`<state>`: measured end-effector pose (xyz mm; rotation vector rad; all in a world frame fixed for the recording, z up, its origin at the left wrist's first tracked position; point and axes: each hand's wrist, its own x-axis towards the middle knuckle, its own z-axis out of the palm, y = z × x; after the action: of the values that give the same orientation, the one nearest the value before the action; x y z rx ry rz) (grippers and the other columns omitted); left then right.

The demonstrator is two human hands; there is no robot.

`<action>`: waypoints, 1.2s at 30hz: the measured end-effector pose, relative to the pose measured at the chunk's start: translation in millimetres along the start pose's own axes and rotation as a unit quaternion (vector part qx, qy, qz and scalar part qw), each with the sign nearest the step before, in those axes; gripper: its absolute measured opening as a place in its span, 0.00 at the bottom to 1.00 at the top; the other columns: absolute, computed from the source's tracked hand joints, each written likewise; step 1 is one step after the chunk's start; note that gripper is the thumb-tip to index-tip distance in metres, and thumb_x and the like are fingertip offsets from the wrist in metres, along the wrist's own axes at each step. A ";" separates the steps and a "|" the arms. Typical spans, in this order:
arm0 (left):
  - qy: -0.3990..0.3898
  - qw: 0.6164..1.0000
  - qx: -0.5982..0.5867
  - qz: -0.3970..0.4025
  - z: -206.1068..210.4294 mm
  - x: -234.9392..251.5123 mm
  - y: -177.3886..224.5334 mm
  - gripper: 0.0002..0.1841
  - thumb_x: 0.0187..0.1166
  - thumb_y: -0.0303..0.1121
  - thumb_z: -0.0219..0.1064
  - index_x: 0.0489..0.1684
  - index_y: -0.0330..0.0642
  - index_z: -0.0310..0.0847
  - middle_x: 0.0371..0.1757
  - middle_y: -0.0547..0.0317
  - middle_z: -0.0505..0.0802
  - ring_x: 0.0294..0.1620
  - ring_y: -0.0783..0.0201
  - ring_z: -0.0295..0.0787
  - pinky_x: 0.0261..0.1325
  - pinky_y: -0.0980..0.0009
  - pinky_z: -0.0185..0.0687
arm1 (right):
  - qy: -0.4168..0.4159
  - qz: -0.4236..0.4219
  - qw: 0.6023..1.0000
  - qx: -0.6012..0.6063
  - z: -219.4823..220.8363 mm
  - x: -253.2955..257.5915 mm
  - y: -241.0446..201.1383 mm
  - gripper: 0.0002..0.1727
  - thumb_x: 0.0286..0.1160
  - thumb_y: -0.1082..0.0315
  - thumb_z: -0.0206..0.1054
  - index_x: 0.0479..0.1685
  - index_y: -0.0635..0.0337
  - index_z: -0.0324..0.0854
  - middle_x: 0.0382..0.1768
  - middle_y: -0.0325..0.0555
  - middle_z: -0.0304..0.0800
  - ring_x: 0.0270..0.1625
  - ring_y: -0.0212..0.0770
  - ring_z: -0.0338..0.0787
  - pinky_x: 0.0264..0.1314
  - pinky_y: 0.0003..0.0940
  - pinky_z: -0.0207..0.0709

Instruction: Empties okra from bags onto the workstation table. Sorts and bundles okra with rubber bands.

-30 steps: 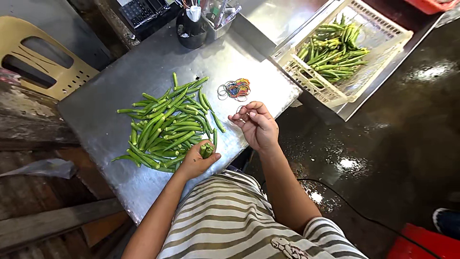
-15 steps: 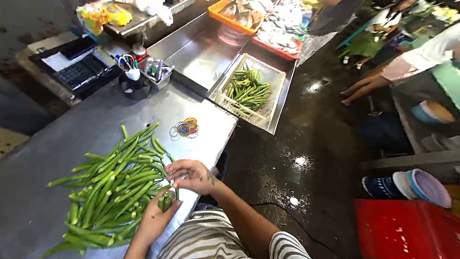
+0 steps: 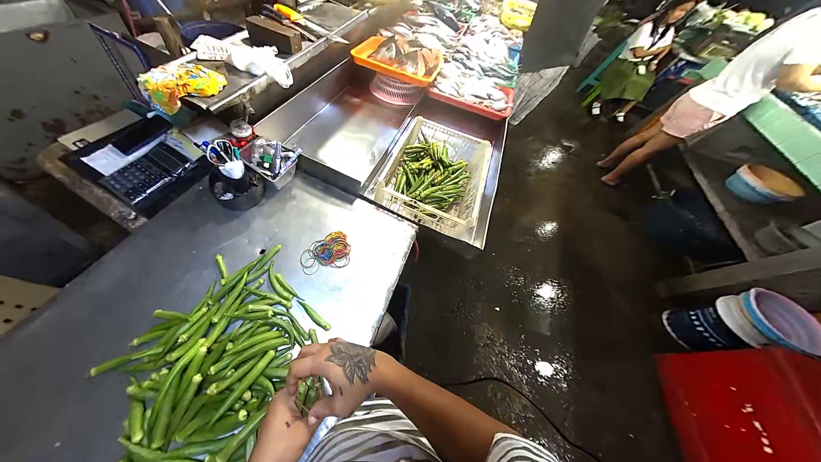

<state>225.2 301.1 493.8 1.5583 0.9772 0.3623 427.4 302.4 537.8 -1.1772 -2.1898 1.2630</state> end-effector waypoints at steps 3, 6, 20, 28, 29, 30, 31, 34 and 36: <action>-0.016 0.999 -0.046 0.006 2.6 0.5 -4.6 0.18 0.55 0.38 0.84 0.43 0.46 0.89 0.34 0.68 0.94 0.35 0.74 0.91 0.45 0.69 0.91 | -0.030 0.052 0.998 -0.027 -3.1 -2.2 -7.7 0.26 0.60 0.57 0.82 0.61 0.48 0.83 0.59 0.48 0.84 0.64 0.51 0.84 0.60 0.65 0.77; -0.020 0.997 -0.068 -0.002 4.6 1.1 -2.0 0.21 0.51 0.49 0.86 0.35 0.49 0.87 0.26 0.70 0.90 0.25 0.73 0.86 0.31 0.70 0.86 | -0.048 0.083 0.995 -0.026 -3.4 -3.2 -11.1 0.30 0.60 0.57 0.83 0.64 0.51 0.78 0.60 0.52 0.82 0.65 0.55 0.83 0.60 0.69 0.74; 0.127 0.926 -0.346 -0.082 -1.5 -1.0 13.3 0.11 0.60 0.16 0.70 0.33 0.40 0.76 0.15 0.61 0.82 0.09 0.71 0.72 0.13 0.74 0.71 | -0.060 0.176 0.968 0.166 -14.4 -21.7 -3.1 0.11 0.83 0.69 0.67 0.54 0.69 0.77 0.38 0.55 0.92 0.32 0.45 0.95 0.41 0.45 0.91; 0.037 0.809 -0.583 0.060 -1.8 0.2 18.9 0.09 0.75 0.24 0.69 0.44 0.54 0.86 0.23 0.64 0.89 0.19 0.72 0.83 0.25 0.75 0.82 | 0.065 -0.304 0.814 0.491 2.0 -25.2 26.9 0.23 0.84 0.48 0.64 0.47 0.60 0.93 0.54 0.51 0.97 0.66 0.50 0.92 0.86 0.60 0.68; 0.036 0.801 -0.594 0.074 -1.2 2.2 23.4 0.09 0.74 0.25 0.71 0.44 0.53 0.88 0.23 0.63 0.89 0.19 0.71 0.84 0.26 0.74 0.83 | 0.112 -0.293 0.766 0.560 7.1 -20.1 23.9 0.22 0.84 0.49 0.65 0.54 0.57 0.94 0.62 0.52 0.94 0.73 0.52 0.88 0.86 0.55 0.68; 0.054 0.808 -0.581 0.086 -0.2 3.4 29.2 0.09 0.73 0.25 0.73 0.44 0.52 0.87 0.23 0.63 0.89 0.19 0.70 0.84 0.26 0.73 0.83 | 0.143 -0.275 0.717 0.625 12.0 -14.1 20.6 0.23 0.83 0.51 0.66 0.63 0.59 0.91 0.71 0.55 0.88 0.79 0.54 0.82 0.88 0.52 0.66; 0.090 0.833 -0.537 0.098 1.2 3.7 35.7 0.12 0.70 0.22 0.73 0.44 0.51 0.85 0.22 0.62 0.88 0.19 0.70 0.83 0.25 0.72 0.83 | 0.164 -0.251 0.685 0.664 16.5 -8.0 18.2 0.26 0.82 0.54 0.68 0.72 0.61 0.85 0.78 0.58 0.81 0.83 0.55 0.77 0.89 0.51 0.64; 0.200 0.949 -0.214 0.120 1.1 1.6 53.6 0.26 0.60 0.20 0.76 0.56 0.38 0.67 0.33 0.62 0.89 0.29 0.71 0.89 0.34 0.72 0.90 | 0.220 -0.181 0.769 0.572 25.5 7.5 9.6 0.37 0.74 0.54 0.74 0.80 0.67 0.74 0.82 0.59 0.74 0.81 0.51 0.78 0.85 0.46 0.70; 0.206 0.973 -0.004 0.105 -2.5 -4.0 58.7 0.30 0.63 0.29 0.77 0.62 0.28 0.68 0.46 0.54 0.88 0.45 0.71 0.88 0.50 0.71 0.88 | 0.243 -0.182 0.844 0.442 25.2 12.4 9.1 0.38 0.73 0.53 0.75 0.75 0.76 0.74 0.76 0.63 0.78 0.74 0.48 0.82 0.80 0.44 0.75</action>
<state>243.3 302.9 549.9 1.6175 1.1229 0.8643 408.3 301.0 515.3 -0.5586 -1.1320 1.3566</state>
